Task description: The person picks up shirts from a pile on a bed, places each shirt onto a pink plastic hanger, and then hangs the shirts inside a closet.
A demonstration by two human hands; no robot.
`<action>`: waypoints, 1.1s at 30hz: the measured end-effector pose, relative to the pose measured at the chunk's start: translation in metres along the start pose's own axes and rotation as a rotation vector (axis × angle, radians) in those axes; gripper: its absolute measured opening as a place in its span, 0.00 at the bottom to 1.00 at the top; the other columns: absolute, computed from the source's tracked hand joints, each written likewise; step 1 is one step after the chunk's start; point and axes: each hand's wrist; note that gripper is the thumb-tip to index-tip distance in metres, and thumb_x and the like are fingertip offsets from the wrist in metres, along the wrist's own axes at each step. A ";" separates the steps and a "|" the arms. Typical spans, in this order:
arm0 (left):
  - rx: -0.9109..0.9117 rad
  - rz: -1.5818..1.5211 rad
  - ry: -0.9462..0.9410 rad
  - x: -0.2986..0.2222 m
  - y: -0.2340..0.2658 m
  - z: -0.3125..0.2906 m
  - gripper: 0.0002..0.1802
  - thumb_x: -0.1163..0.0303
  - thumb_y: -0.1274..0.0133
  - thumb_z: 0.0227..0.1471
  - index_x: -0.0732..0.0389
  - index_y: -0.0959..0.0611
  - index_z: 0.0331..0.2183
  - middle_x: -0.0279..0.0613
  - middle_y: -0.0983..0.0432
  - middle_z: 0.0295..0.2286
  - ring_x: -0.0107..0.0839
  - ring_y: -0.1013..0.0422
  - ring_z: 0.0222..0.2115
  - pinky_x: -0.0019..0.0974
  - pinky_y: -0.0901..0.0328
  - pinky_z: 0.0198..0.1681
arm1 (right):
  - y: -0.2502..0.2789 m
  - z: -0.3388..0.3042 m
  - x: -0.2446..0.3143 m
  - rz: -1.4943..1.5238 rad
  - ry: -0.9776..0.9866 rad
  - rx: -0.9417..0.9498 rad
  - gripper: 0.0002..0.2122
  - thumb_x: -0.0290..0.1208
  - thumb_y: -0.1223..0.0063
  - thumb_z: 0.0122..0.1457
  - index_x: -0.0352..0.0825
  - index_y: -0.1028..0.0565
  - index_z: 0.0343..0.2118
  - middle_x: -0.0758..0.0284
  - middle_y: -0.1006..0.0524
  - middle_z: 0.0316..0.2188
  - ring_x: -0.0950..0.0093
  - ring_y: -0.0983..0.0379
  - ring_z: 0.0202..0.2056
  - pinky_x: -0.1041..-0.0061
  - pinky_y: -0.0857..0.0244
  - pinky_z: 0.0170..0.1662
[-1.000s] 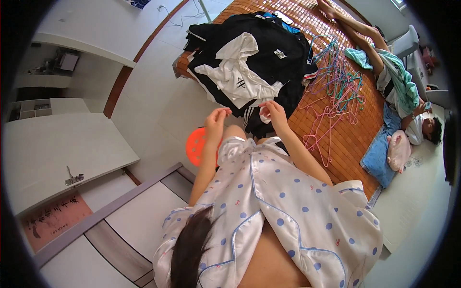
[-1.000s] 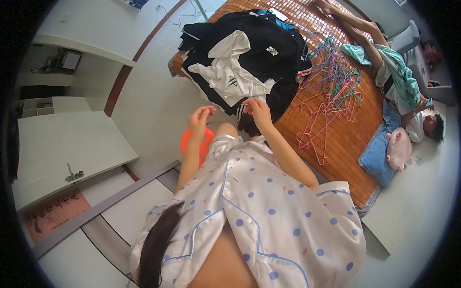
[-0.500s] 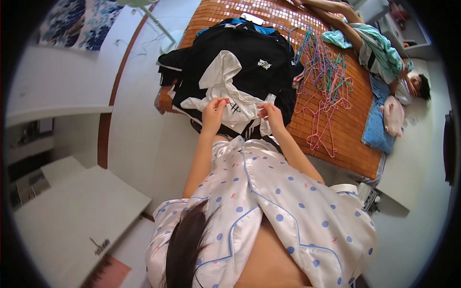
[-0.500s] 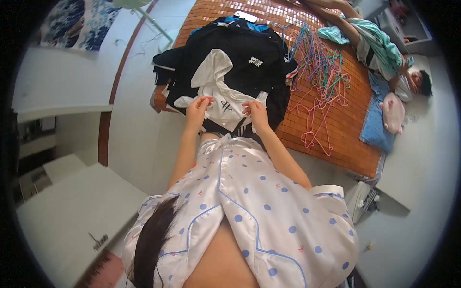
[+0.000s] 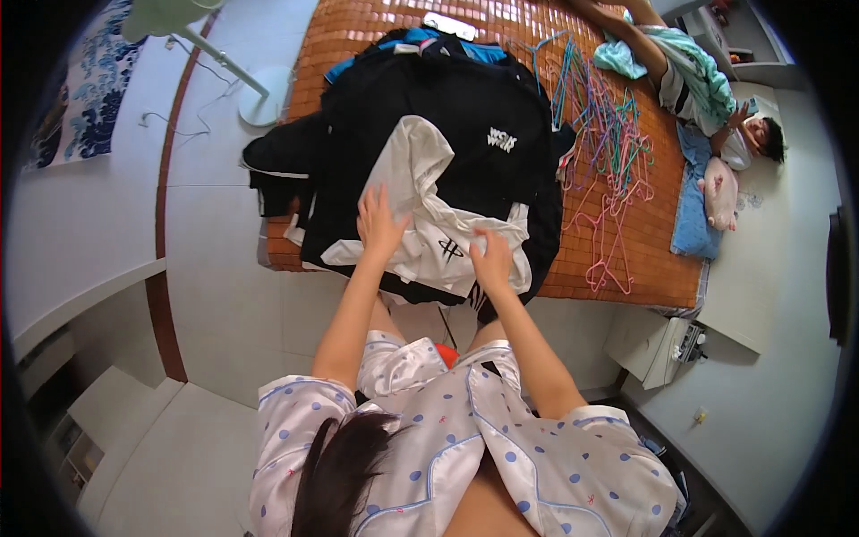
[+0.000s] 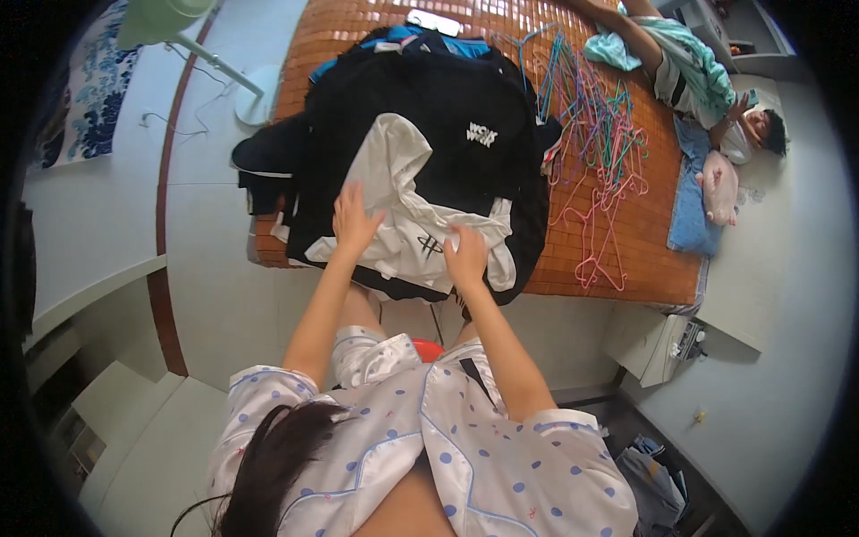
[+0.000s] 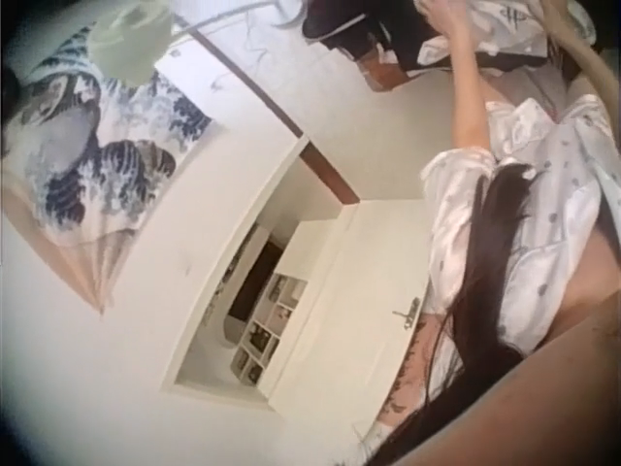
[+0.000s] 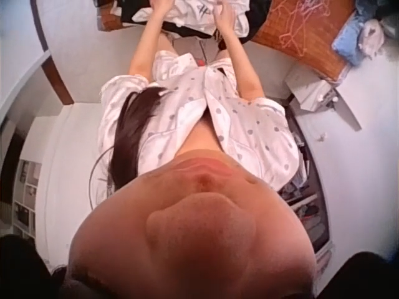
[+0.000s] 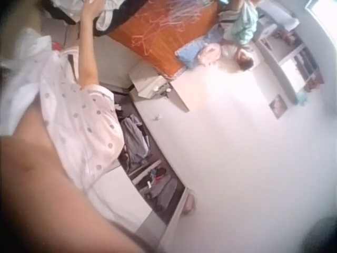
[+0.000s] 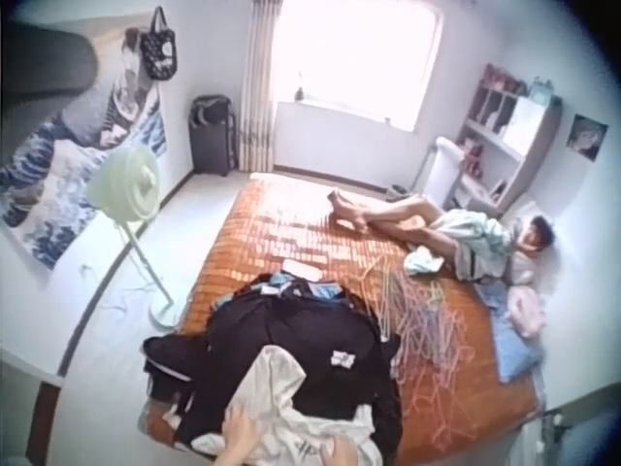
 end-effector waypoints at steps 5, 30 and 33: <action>-0.423 -0.069 -0.181 0.008 -0.061 0.039 0.17 0.67 0.43 0.34 0.53 0.22 0.33 0.35 0.32 0.33 0.37 0.38 0.38 0.40 0.40 0.42 | -0.046 0.038 -0.076 -0.211 0.095 -0.083 0.28 0.40 0.43 0.45 0.42 0.36 0.51 0.63 0.37 0.52 0.64 0.42 0.53 0.64 0.51 0.53; -0.327 -0.506 -0.090 0.089 -0.093 -0.051 0.14 0.59 0.53 0.52 0.62 0.26 0.29 0.43 0.28 0.21 0.43 0.32 0.24 0.38 0.38 0.29 | -0.087 0.009 -0.103 -0.067 0.345 -0.519 0.29 0.55 0.44 0.43 0.41 0.31 0.45 0.69 0.31 0.42 0.68 0.38 0.47 0.66 0.50 0.51; -0.288 -0.442 -0.079 0.093 -0.099 -0.071 0.17 0.56 0.56 0.53 0.62 0.27 0.30 0.44 0.27 0.22 0.45 0.30 0.25 0.40 0.38 0.30 | -0.076 0.020 -0.102 -0.176 0.181 -0.354 0.28 0.54 0.42 0.41 0.43 0.29 0.45 0.69 0.29 0.39 0.69 0.36 0.44 0.67 0.49 0.47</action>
Point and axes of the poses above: each hand's wrist, its own z-axis towards the middle knuckle, its own y-axis out of the back of the hand, x = y × z
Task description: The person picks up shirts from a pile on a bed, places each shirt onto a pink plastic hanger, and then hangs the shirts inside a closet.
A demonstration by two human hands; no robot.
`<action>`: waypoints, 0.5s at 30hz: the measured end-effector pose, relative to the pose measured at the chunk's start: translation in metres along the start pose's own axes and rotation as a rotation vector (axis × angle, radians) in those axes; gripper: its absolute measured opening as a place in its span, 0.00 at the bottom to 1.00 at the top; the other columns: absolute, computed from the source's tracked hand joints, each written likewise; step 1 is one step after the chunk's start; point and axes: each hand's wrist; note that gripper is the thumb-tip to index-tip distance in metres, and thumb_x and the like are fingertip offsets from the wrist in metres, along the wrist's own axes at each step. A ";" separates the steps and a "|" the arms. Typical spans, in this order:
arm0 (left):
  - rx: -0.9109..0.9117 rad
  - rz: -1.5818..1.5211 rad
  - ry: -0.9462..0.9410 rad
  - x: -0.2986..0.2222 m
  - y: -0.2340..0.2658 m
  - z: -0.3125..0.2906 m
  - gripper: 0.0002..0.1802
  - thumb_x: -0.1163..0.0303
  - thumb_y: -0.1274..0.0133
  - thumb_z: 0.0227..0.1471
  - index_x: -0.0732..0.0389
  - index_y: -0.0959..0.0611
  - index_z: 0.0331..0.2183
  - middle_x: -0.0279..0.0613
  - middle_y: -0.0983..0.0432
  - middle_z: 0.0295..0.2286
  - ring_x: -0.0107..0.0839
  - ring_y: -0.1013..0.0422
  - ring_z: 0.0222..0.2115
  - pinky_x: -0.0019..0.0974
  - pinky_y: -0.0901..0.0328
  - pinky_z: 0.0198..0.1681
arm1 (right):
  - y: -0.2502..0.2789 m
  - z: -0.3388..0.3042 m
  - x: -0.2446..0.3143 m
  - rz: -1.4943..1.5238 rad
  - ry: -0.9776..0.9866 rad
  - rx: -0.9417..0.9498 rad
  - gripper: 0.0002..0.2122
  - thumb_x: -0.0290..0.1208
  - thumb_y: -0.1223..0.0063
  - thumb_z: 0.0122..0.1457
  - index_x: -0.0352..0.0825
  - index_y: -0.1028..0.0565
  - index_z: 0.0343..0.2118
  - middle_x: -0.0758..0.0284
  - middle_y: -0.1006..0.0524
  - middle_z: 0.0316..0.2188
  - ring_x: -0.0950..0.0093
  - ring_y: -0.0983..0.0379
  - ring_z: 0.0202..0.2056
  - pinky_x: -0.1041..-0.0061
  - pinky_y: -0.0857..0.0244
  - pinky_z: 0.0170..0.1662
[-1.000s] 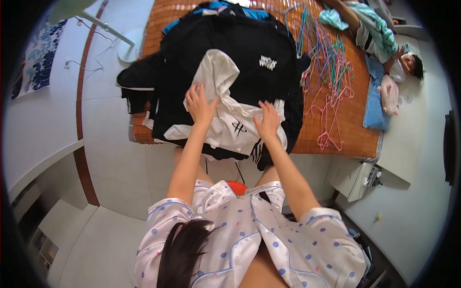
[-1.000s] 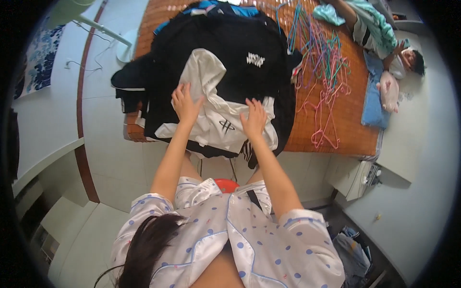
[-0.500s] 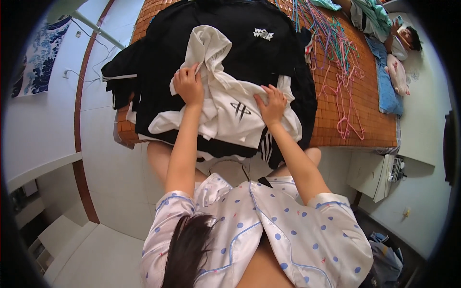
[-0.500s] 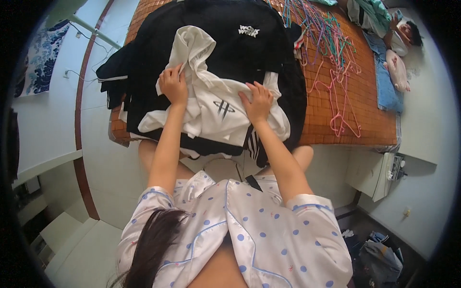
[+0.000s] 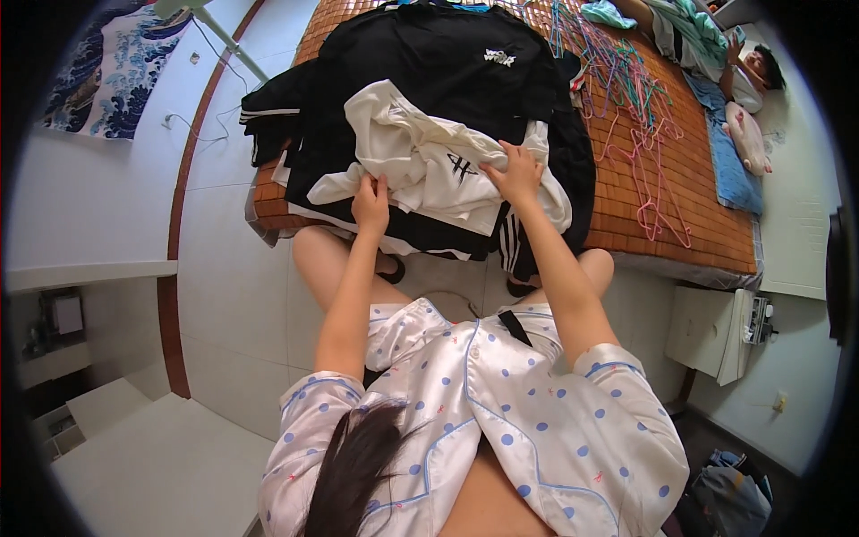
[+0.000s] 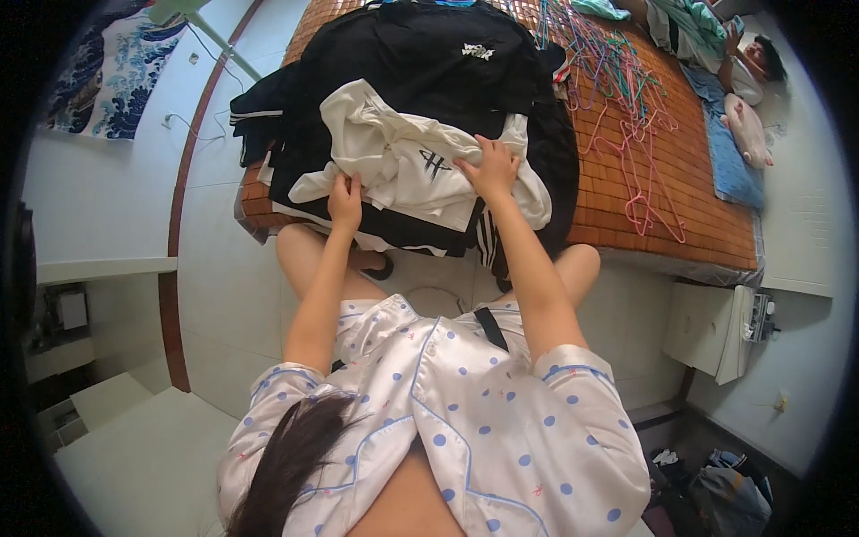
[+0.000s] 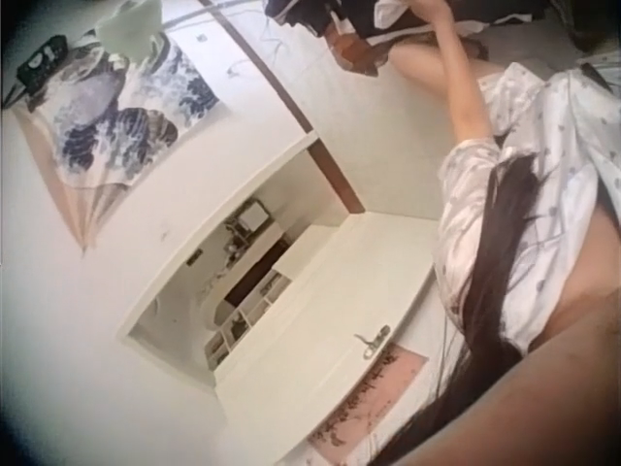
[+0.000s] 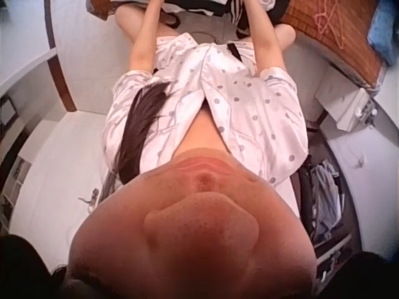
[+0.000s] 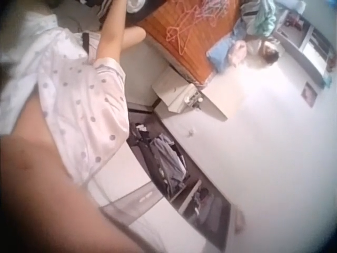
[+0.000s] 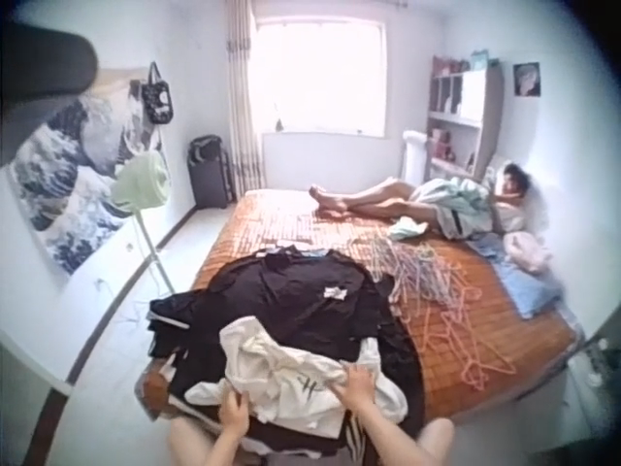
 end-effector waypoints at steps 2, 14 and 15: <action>0.062 -0.007 0.096 -0.012 0.004 -0.010 0.19 0.54 0.57 0.52 0.62 0.26 0.29 0.46 0.25 0.23 0.47 0.29 0.27 0.43 0.37 0.31 | 0.000 0.006 0.000 -0.005 -0.041 0.015 0.28 0.54 0.42 0.40 0.44 0.29 0.44 0.69 0.29 0.39 0.69 0.37 0.45 0.67 0.49 0.47; 0.241 0.441 0.204 -0.032 0.091 -0.044 0.23 0.54 0.53 0.45 0.64 0.22 0.35 0.52 0.25 0.31 0.50 0.31 0.36 0.44 0.38 0.42 | 0.060 -0.001 -0.060 0.498 -0.352 0.105 0.20 0.51 0.44 0.45 0.36 0.25 0.29 0.65 0.24 0.23 0.64 0.27 0.28 0.69 0.38 0.32; 0.181 0.397 0.136 -0.038 0.098 -0.041 0.26 0.53 0.52 0.46 0.63 0.24 0.41 0.52 0.26 0.37 0.49 0.32 0.40 0.44 0.40 0.46 | 0.077 -0.001 -0.067 0.309 -0.366 0.134 0.18 0.50 0.44 0.45 0.37 0.25 0.29 0.66 0.24 0.23 0.64 0.27 0.28 0.68 0.39 0.33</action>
Point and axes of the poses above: each hand's wrist, its own z-axis towards the middle knuckle, its own y-axis out of the back of the hand, x = y × z
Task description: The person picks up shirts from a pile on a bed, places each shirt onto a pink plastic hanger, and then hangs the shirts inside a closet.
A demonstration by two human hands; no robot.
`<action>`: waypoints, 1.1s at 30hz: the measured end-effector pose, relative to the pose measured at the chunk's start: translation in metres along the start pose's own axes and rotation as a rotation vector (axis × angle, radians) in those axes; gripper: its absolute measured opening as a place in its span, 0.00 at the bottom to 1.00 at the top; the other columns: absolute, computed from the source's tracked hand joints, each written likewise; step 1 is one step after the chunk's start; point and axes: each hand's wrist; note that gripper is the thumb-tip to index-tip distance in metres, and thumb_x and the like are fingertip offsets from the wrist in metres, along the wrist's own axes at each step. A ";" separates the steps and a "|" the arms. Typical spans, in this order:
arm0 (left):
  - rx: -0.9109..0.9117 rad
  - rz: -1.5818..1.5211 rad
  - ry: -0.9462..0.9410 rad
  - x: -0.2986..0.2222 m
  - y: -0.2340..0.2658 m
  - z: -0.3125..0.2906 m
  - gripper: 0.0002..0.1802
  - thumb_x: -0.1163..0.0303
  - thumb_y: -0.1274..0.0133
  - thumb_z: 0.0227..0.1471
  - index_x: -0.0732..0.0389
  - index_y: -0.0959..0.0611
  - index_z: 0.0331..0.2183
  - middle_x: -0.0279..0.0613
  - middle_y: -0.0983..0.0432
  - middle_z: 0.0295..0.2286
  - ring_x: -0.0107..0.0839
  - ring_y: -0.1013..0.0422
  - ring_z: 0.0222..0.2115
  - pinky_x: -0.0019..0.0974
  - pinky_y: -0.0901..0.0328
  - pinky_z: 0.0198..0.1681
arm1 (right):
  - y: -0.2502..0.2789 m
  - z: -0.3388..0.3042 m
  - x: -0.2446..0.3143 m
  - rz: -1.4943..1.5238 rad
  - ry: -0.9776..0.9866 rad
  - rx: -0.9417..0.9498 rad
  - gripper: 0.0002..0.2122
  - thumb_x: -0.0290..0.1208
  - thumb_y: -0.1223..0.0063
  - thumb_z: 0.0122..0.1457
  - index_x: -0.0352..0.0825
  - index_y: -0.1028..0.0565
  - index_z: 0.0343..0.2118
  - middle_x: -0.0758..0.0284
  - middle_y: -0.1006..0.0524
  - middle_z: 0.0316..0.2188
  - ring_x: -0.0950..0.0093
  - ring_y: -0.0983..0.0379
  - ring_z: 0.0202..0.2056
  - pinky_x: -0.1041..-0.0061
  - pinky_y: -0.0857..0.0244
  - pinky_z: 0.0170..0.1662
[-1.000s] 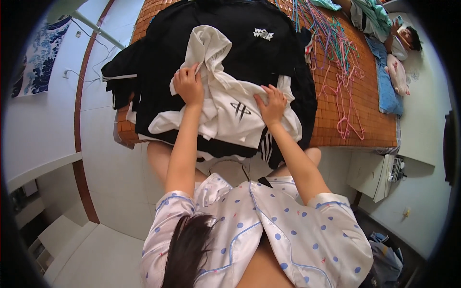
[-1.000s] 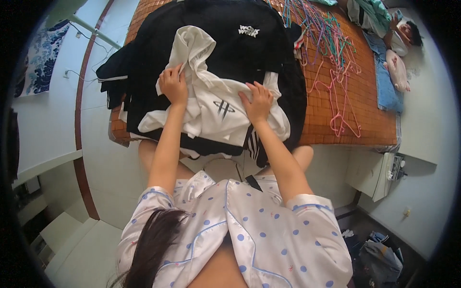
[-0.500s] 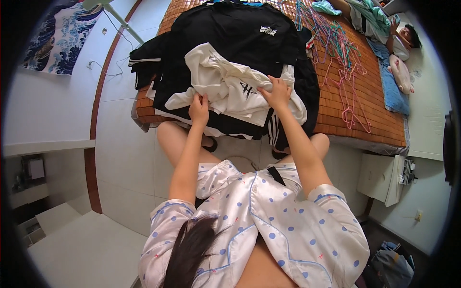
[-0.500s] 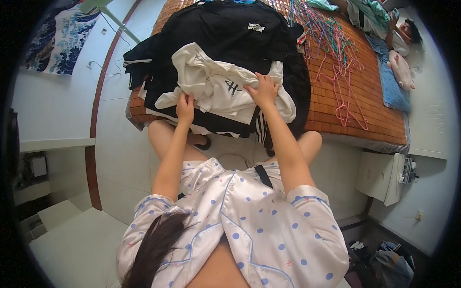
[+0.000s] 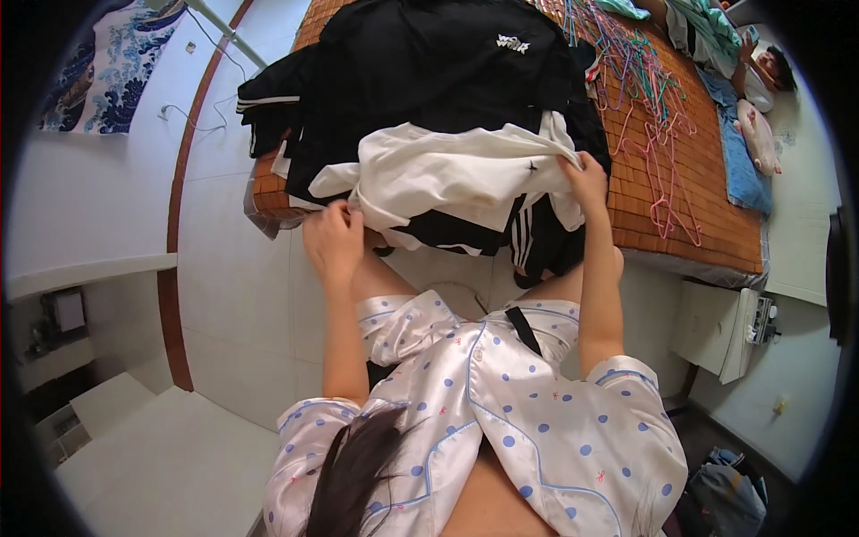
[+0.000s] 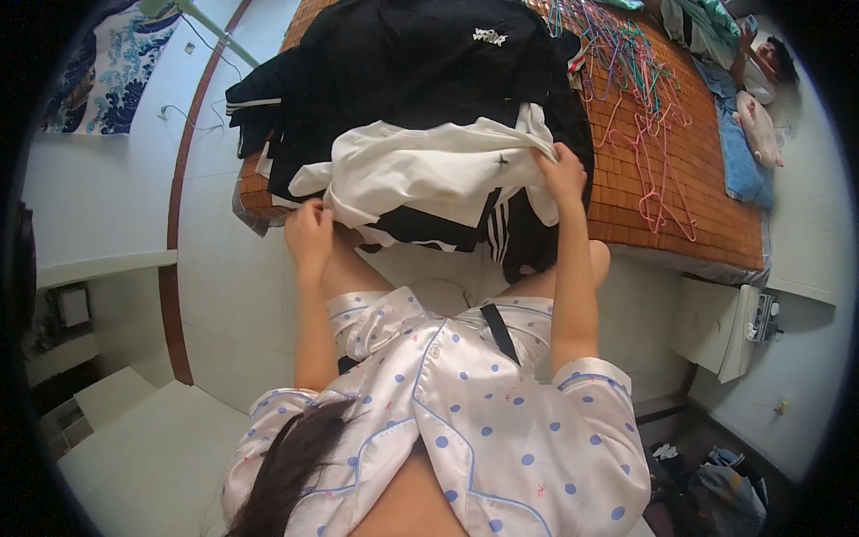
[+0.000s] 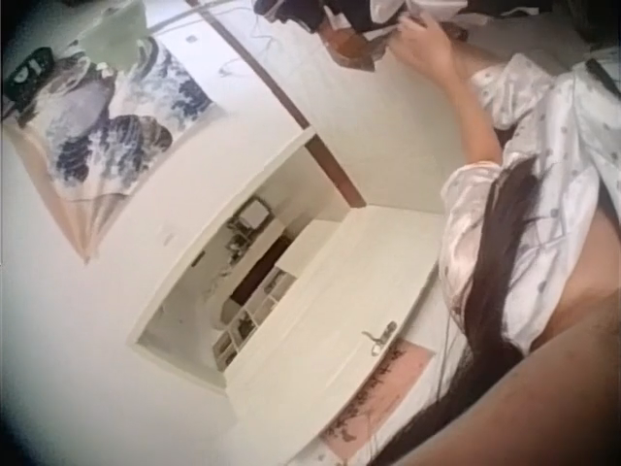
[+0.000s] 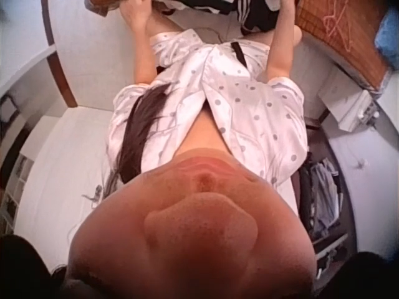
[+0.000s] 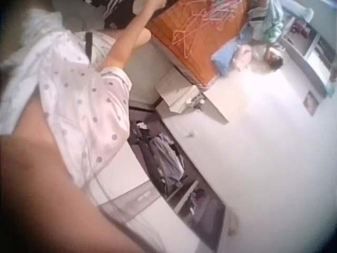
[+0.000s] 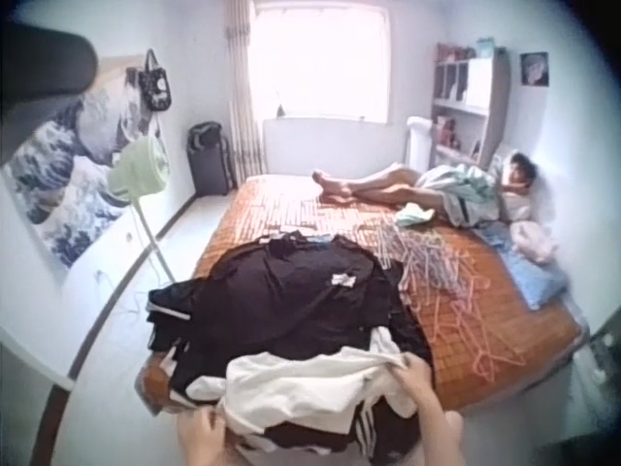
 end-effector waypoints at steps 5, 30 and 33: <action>-0.292 -0.115 -0.167 -0.018 -0.027 0.030 0.37 0.52 0.48 0.44 0.63 0.37 0.52 0.51 0.37 0.48 0.45 0.41 0.49 0.43 0.44 0.50 | 0.007 -0.010 0.026 -0.294 0.263 -0.074 0.17 0.43 0.46 0.45 0.38 0.26 0.36 0.63 0.24 0.32 0.65 0.30 0.37 0.67 0.39 0.41; 0.328 -1.604 -0.059 -0.085 0.048 -0.026 0.09 0.63 0.49 0.52 0.56 0.29 0.31 0.29 0.30 0.30 0.15 0.36 0.30 0.20 0.40 0.31 | 0.068 -0.070 0.075 0.178 0.201 -0.553 0.08 0.25 0.56 0.53 0.34 0.27 0.36 0.63 0.26 0.26 0.72 0.30 0.29 0.76 0.38 0.33; 0.549 -1.494 -0.310 -0.105 0.073 -0.032 0.14 0.67 0.44 0.47 0.56 0.30 0.36 0.29 0.30 0.29 0.17 0.34 0.30 0.20 0.38 0.32 | 0.083 -0.068 0.066 0.490 0.123 -0.903 0.12 0.33 0.59 0.57 0.32 0.30 0.39 0.62 0.28 0.31 0.69 0.30 0.34 0.75 0.36 0.38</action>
Point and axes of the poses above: each hand's wrist, its own z-axis towards the middle knuckle, its own y-axis out of the back of the hand, x = y × z
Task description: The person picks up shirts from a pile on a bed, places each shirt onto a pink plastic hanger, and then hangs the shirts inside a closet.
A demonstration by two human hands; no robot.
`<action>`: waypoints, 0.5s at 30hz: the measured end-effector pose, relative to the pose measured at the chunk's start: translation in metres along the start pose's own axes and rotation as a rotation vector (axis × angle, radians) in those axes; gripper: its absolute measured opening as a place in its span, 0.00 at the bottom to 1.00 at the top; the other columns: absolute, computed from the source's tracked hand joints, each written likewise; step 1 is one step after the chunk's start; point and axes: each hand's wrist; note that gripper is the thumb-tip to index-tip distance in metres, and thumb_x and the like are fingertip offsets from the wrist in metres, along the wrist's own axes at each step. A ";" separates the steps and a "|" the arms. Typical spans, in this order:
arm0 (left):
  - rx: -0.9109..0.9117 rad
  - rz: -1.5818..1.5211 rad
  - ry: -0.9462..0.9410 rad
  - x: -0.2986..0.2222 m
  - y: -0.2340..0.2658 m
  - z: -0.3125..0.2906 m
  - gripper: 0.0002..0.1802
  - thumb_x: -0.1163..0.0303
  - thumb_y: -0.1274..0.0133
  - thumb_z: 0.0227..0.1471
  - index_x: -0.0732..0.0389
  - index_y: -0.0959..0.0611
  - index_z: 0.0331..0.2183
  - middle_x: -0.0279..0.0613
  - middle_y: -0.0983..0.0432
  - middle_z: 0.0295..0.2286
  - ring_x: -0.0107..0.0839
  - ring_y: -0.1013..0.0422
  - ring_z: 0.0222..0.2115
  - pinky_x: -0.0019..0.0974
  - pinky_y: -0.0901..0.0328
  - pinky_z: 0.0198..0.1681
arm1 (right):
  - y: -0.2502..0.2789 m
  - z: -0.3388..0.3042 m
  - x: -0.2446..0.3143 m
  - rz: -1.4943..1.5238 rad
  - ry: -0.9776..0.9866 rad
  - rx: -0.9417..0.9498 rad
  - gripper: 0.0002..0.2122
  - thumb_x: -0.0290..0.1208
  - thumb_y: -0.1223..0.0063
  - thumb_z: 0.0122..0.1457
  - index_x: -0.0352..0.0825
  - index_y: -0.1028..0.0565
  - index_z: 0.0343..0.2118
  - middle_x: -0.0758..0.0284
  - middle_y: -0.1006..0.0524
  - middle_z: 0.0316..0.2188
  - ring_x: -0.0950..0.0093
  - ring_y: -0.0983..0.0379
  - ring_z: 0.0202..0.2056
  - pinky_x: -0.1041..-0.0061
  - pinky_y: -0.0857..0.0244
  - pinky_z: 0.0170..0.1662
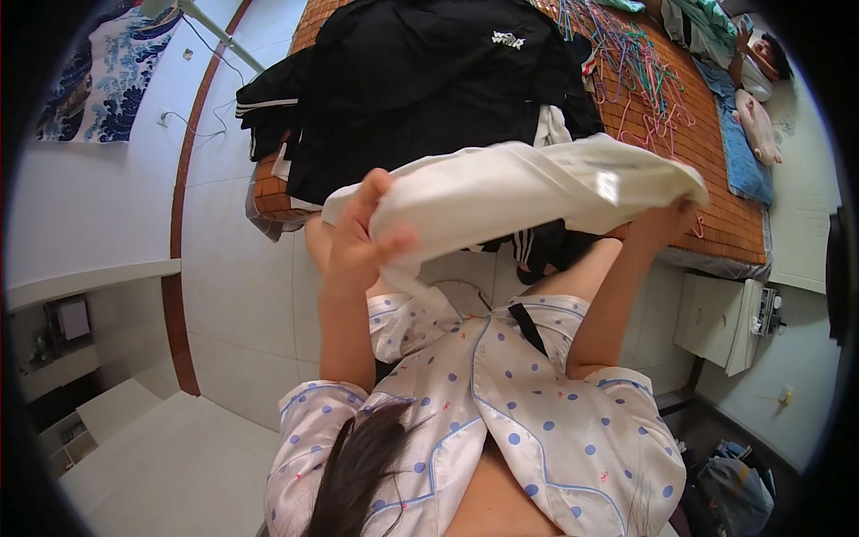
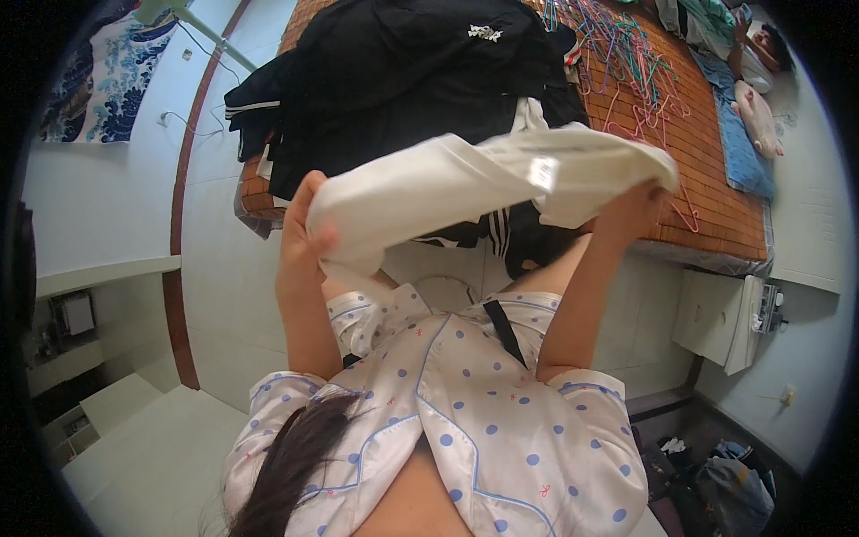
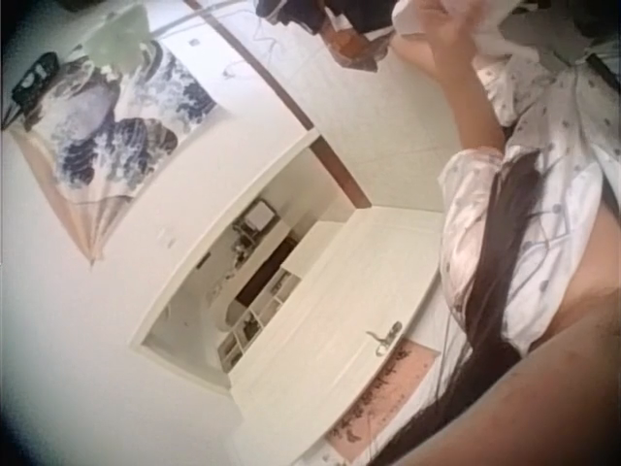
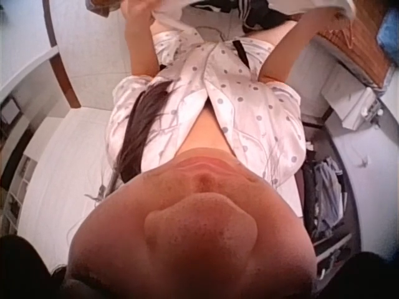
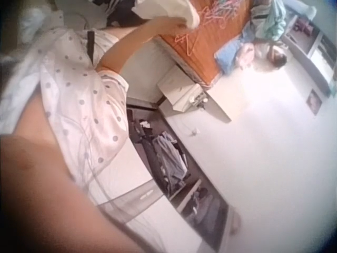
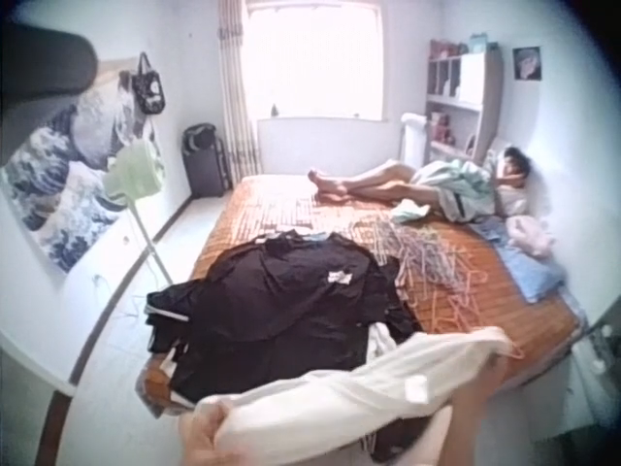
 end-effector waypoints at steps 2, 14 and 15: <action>0.227 0.190 -0.028 -0.018 -0.013 -0.002 0.17 0.70 0.43 0.46 0.59 0.30 0.38 0.29 0.28 0.27 0.17 0.32 0.28 0.22 0.37 0.30 | 0.015 0.015 -0.012 0.268 0.131 -0.014 0.17 0.38 0.63 0.58 0.29 0.33 0.42 0.61 0.30 0.34 0.69 0.30 0.36 0.73 0.34 0.40; 1.150 0.646 -0.340 -0.102 0.016 -0.053 0.09 0.79 0.53 0.42 0.62 0.17 0.25 0.30 0.37 0.12 0.27 0.34 0.14 0.39 0.31 0.42 | 0.161 0.039 0.065 0.117 0.669 0.172 0.19 0.41 0.66 0.58 0.28 0.38 0.44 0.58 0.32 0.34 0.69 0.33 0.32 0.70 0.37 0.36; 1.189 0.621 -0.390 -0.113 0.010 -0.056 0.09 0.79 0.53 0.43 0.62 0.18 0.25 0.29 0.37 0.12 0.26 0.34 0.14 0.41 0.32 0.44 | 0.167 0.040 0.069 0.097 0.708 0.191 0.19 0.41 0.66 0.58 0.28 0.38 0.44 0.58 0.32 0.34 0.69 0.34 0.32 0.69 0.37 0.35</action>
Point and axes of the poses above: each hand's wrist, its own z-axis towards the middle knuckle, its own y-axis out of the back of the hand, x = y × z
